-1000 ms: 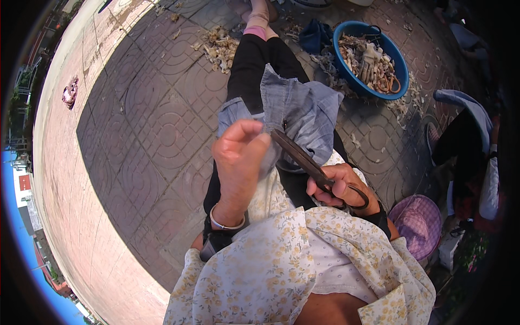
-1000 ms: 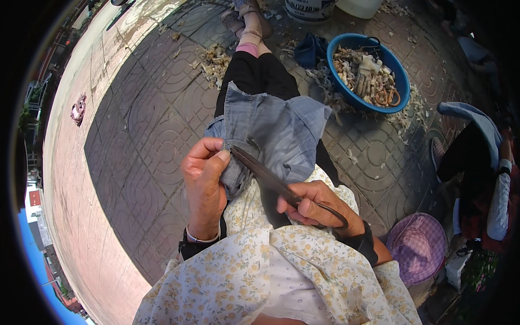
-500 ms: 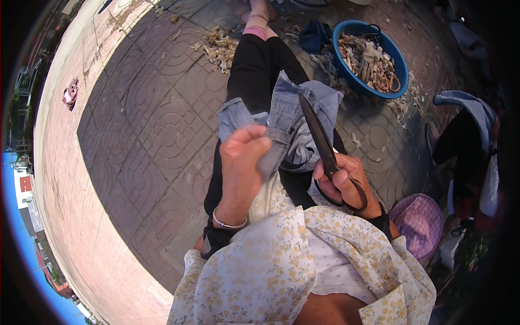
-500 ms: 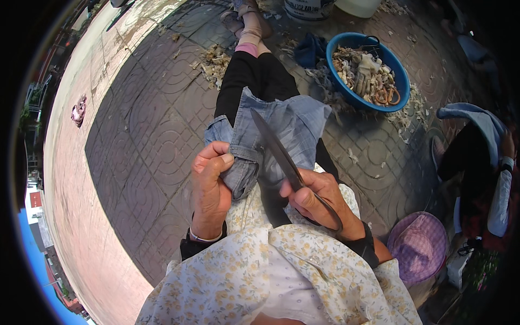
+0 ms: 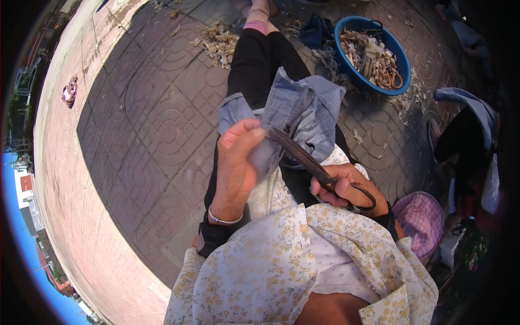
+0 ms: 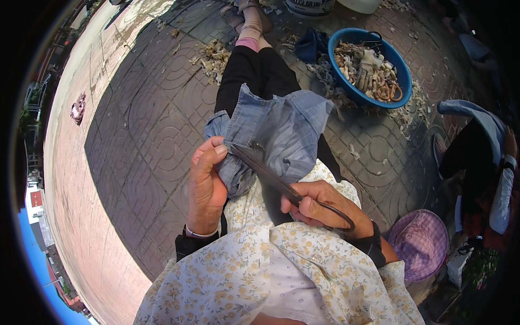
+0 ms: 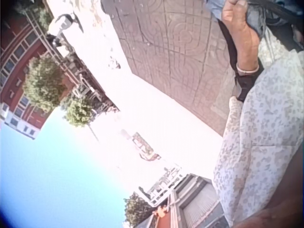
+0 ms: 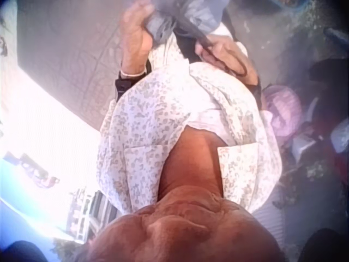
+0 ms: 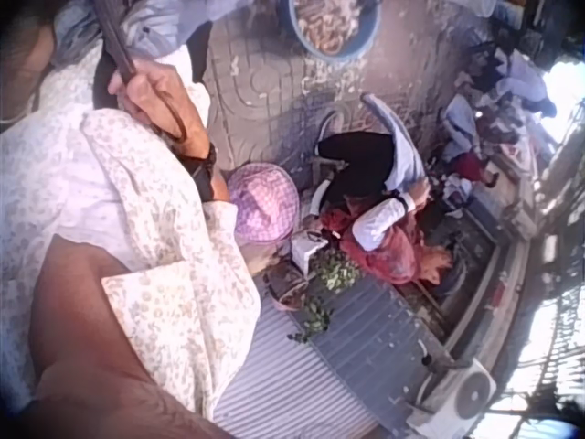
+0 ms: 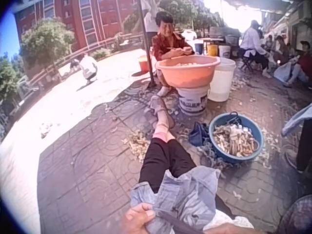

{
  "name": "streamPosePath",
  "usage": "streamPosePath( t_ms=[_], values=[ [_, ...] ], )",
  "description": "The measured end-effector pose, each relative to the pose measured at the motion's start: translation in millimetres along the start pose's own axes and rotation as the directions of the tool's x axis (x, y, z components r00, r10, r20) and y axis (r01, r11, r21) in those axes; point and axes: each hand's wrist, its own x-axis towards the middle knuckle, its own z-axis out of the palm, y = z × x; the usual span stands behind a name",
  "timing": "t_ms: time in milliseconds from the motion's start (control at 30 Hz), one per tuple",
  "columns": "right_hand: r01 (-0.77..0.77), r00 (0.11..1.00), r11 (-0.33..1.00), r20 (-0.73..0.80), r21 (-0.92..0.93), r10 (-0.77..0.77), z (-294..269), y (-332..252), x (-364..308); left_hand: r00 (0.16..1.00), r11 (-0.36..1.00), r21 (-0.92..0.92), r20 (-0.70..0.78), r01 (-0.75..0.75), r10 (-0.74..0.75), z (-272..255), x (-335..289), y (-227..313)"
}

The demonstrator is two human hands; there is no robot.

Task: The person uses large shears to trim the edge of a piece of denim fabric held in their lap.

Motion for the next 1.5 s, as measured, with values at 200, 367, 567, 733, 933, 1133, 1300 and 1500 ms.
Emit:
streamPosePath(
  t_ms=[200, 367, 567, 733, 933, 1133, 1300, 1500],
  values=[
    [-0.044, 0.999, 0.999, -0.016, -0.020, 0.043, 0.0, -3.1, -1.1, 0.999, 1.000, 0.005, -0.035, -0.023, 0.023, -0.9, -0.5, -1.3],
    [-0.054, 0.999, 0.998, -0.001, -0.043, 0.054, -0.7, -5.2, -0.9, 0.999, 1.000, 0.000, -0.036, -0.031, 0.031, -2.7, -0.3, -1.5],
    [-0.054, 0.998, 0.998, 0.026, -0.032, 0.055, -4.4, -2.0, 0.7, 0.998, 0.998, 0.009, -0.001, -0.056, 0.056, -5.0, 0.5, -3.3],
    [-0.043, 0.998, 0.999, 0.038, -0.012, 0.044, -6.5, 1.6, 2.2, 0.995, 0.992, 0.083, -0.003, -0.095, 0.096, 1.0, -2.2, -0.1],
    [-0.050, 0.997, 0.998, 0.069, 0.043, 0.047, -9.5, 4.0, 2.9, 0.990, 0.981, 0.138, -0.014, -0.138, 0.141, 3.3, -2.1, -2.0],
    [-0.062, 0.996, 0.997, 0.070, 0.044, 0.058, -8.9, 0.2, 3.1, 0.996, 0.995, 0.064, -0.019, -0.082, 0.083, 2.3, -0.5, -2.5],
    [-0.042, 0.999, 0.997, 0.035, 0.065, 0.039, -6.2, 2.7, 2.3, 0.979, 0.962, 0.180, 0.021, -0.203, 0.203, 3.0, -2.3, -5.0],
    [0.090, 0.996, 0.993, -0.028, 0.078, -0.088, 5.8, 12.7, 4.7, 0.997, 0.997, -0.032, -0.002, -0.074, 0.074, 3.5, 3.1, -11.6]
  ],
)
